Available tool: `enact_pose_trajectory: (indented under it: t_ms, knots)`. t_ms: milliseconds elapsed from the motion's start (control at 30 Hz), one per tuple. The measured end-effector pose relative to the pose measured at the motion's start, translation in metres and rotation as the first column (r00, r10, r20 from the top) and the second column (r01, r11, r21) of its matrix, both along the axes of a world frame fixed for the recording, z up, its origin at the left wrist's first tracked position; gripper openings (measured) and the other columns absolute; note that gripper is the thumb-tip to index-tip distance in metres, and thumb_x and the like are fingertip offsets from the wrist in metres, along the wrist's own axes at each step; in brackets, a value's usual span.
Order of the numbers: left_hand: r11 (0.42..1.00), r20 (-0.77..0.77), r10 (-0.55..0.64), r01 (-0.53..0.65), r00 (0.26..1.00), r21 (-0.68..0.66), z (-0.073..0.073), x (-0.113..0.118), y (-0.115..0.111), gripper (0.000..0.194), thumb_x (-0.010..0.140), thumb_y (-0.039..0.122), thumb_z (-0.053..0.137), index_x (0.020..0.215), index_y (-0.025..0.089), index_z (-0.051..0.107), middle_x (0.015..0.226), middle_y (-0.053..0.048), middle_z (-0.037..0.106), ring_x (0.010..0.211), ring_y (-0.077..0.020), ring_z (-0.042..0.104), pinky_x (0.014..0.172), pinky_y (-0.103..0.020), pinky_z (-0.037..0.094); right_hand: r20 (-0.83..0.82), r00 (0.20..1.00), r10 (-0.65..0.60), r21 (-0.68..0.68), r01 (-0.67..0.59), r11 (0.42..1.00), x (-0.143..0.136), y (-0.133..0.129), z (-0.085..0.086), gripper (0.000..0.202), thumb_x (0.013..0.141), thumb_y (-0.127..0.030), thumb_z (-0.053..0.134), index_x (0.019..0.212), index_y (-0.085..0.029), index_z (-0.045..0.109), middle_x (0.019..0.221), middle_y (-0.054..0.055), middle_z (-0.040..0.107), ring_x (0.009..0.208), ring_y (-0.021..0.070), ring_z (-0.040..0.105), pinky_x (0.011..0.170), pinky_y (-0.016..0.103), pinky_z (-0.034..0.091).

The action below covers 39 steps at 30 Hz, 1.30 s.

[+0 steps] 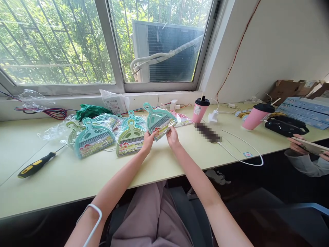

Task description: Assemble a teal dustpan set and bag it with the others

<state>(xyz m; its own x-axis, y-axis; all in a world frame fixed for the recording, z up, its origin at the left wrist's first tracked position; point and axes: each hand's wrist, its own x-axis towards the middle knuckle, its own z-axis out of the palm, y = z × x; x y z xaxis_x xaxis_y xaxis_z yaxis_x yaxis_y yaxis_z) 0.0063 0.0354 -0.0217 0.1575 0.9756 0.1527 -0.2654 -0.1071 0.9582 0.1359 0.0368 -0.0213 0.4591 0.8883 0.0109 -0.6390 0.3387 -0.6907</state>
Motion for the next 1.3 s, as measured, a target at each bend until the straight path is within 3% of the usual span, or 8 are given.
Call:
enact_pose_trajectory:
  t_ms: [233, 700, 900, 1133, 1233, 1300]
  knots:
    - [0.998, 0.006, 0.01, -0.009, 1.0, -0.055, 0.008, -0.003, -0.004, 0.048, 0.066, 0.042, 0.077, 0.102, 0.018, 0.059, 0.104, -0.011, 0.071, 0.099, -0.0273, 0.068, 0.08, -0.037, 0.056, 0.104, 0.987, 0.12, 0.065, -0.127, 0.99, 0.001, -0.004, 0.0, 0.045, 0.063, -0.008, 0.069, 0.105, -0.021, 0.061, 0.092, -0.003, 0.073, 0.089, 0.0136, 0.069, 0.09, 0.028, 0.055]
    - [0.998, -0.038, 0.005, -0.007, 0.999, -0.063, 0.008, -0.004, -0.001, 0.047, 0.058, 0.034, 0.077, 0.098, 0.018, 0.057, 0.093, -0.008, 0.071, 0.091, -0.0277, 0.068, 0.073, -0.038, 0.056, 0.114, 0.99, 0.081, -0.013, -0.081, 0.997, 0.001, 0.0, -0.005, 0.048, 0.063, -0.007, 0.069, 0.108, -0.021, 0.061, 0.088, -0.003, 0.074, 0.088, 0.0149, 0.071, 0.091, 0.033, 0.057]
    - [0.998, -0.038, -0.028, 0.026, 0.999, -0.065, 0.013, -0.014, 0.008, 0.047, 0.056, 0.031, 0.079, 0.096, 0.018, 0.059, 0.091, -0.009, 0.072, 0.092, -0.0293, 0.069, 0.075, -0.039, 0.056, 0.089, 0.991, 0.1, -0.032, -0.097, 0.995, 0.005, 0.0, -0.002, 0.04, 0.067, -0.007, 0.066, 0.104, -0.02, 0.061, 0.087, -0.002, 0.074, 0.087, 0.0131, 0.071, 0.091, 0.03, 0.057]
    - [0.997, -0.116, -0.028, 0.019, 0.993, -0.08, 0.013, -0.019, 0.014, 0.047, 0.052, 0.029, 0.081, 0.092, 0.018, 0.06, 0.082, -0.004, 0.068, 0.082, -0.0221, 0.065, 0.064, -0.028, 0.047, 0.11, 0.988, 0.111, -0.058, -0.105, 0.993, 0.008, 0.001, -0.001, 0.038, 0.068, -0.006, 0.068, 0.101, -0.023, 0.062, 0.083, -0.004, 0.073, 0.085, 0.0127, 0.072, 0.089, 0.028, 0.059]
    - [0.994, -0.086, 0.001, -0.011, 0.996, -0.112, 0.014, -0.026, 0.023, 0.041, 0.051, 0.024, 0.08, 0.084, 0.019, 0.057, 0.076, -0.001, 0.064, 0.076, -0.0173, 0.062, 0.059, -0.024, 0.042, 0.162, 0.977, 0.137, -0.082, -0.125, 0.989, 0.012, 0.0, 0.001, 0.022, 0.075, -0.013, 0.07, 0.094, -0.022, 0.063, 0.083, -0.001, 0.074, 0.087, 0.015, 0.073, 0.091, 0.03, 0.06]
    - [0.989, -0.038, 0.028, -0.033, 0.999, -0.145, 0.017, -0.037, 0.032, 0.037, 0.052, 0.021, 0.079, 0.078, 0.019, 0.052, 0.073, 0.0, 0.061, 0.072, -0.0149, 0.06, 0.056, -0.022, 0.041, 0.235, 0.968, 0.084, -0.091, -0.064, 0.994, 0.015, -0.002, 0.003, 0.008, 0.083, -0.023, 0.066, 0.09, -0.02, 0.064, 0.083, 0.003, 0.074, 0.084, 0.0172, 0.074, 0.088, 0.033, 0.061]
